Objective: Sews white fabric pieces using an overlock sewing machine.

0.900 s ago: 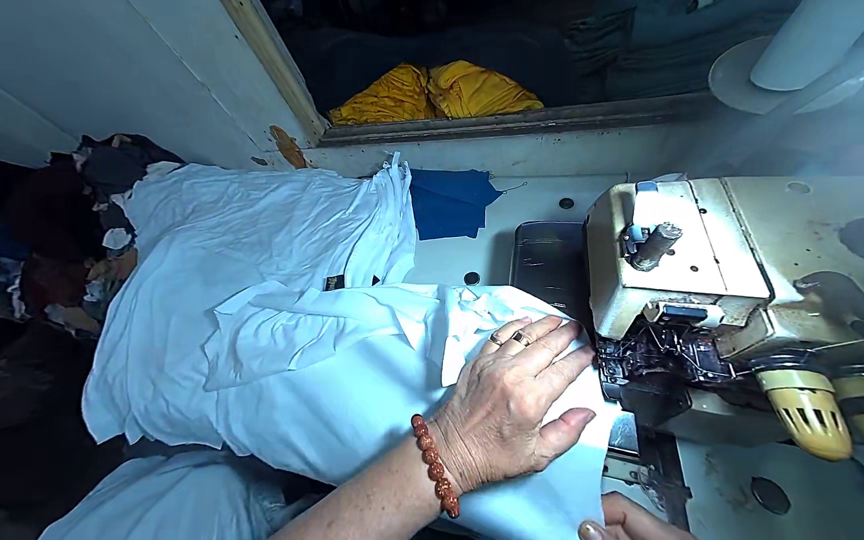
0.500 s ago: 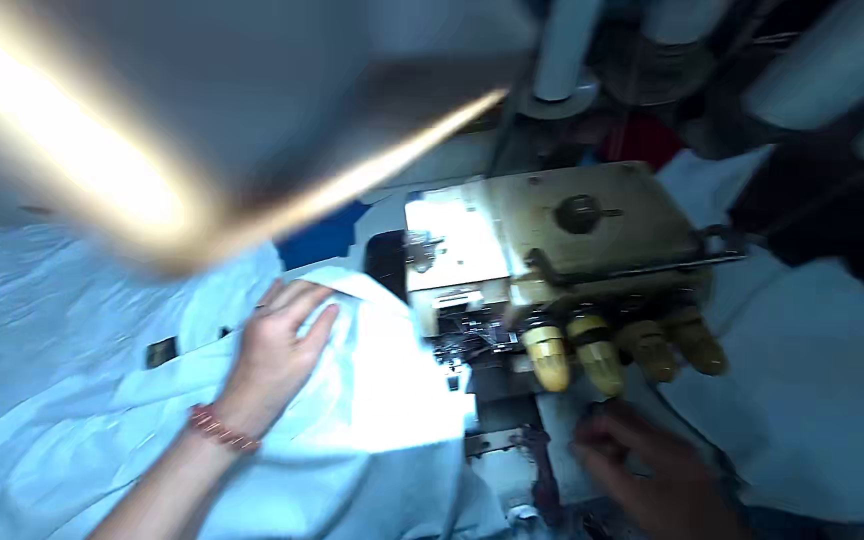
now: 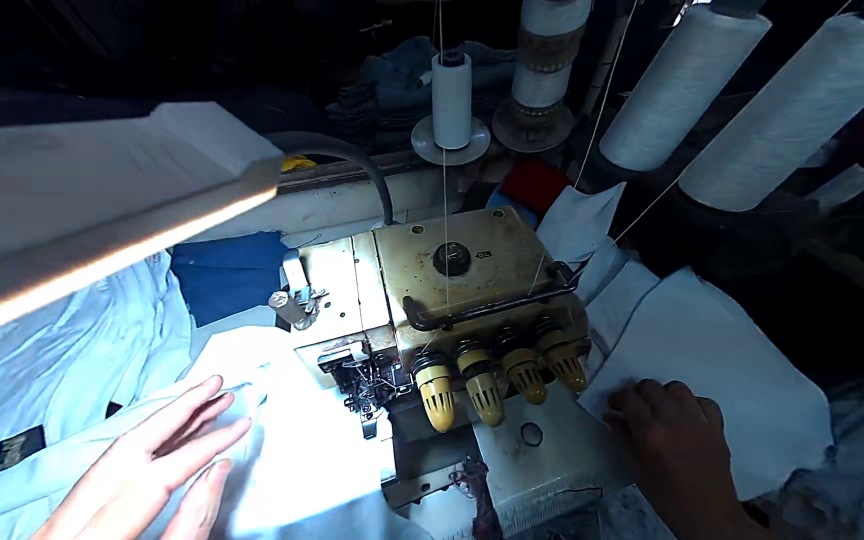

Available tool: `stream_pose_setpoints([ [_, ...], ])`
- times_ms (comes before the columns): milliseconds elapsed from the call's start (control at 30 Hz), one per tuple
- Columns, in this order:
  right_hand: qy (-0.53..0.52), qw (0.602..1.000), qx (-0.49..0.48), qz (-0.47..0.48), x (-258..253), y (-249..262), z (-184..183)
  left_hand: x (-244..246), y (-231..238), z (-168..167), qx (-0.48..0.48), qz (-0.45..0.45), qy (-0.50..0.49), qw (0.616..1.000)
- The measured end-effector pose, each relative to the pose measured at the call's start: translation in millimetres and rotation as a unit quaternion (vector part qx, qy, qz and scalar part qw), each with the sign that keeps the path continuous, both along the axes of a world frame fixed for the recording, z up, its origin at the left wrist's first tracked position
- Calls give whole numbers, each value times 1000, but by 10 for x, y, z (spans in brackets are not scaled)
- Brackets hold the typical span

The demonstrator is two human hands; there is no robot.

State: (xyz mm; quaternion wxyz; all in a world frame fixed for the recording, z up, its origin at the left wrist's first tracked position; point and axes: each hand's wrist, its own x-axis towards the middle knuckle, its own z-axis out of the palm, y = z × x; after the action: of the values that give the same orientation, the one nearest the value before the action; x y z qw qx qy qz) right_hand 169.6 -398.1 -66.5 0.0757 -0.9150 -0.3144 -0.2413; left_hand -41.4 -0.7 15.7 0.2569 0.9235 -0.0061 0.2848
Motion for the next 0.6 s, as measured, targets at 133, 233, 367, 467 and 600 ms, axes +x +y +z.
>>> stream_pose_setpoints([
  [133,-48,998,-33,0,36,64,-86,-35,-186,119,4,-39,18,999],
  [233,-43,999,-29,16,74,45,-100,-66,-388,200,-30,-81,27,996],
  [367,126,976,171,48,109,-135,163,6,-735,222,-166,-196,114,960],
  [467,256,915,305,68,-26,-158,599,224,-1023,159,-253,-255,183,915],
  [600,340,857,339,188,-338,132,779,517,-1500,38,-411,-227,181,864],
])
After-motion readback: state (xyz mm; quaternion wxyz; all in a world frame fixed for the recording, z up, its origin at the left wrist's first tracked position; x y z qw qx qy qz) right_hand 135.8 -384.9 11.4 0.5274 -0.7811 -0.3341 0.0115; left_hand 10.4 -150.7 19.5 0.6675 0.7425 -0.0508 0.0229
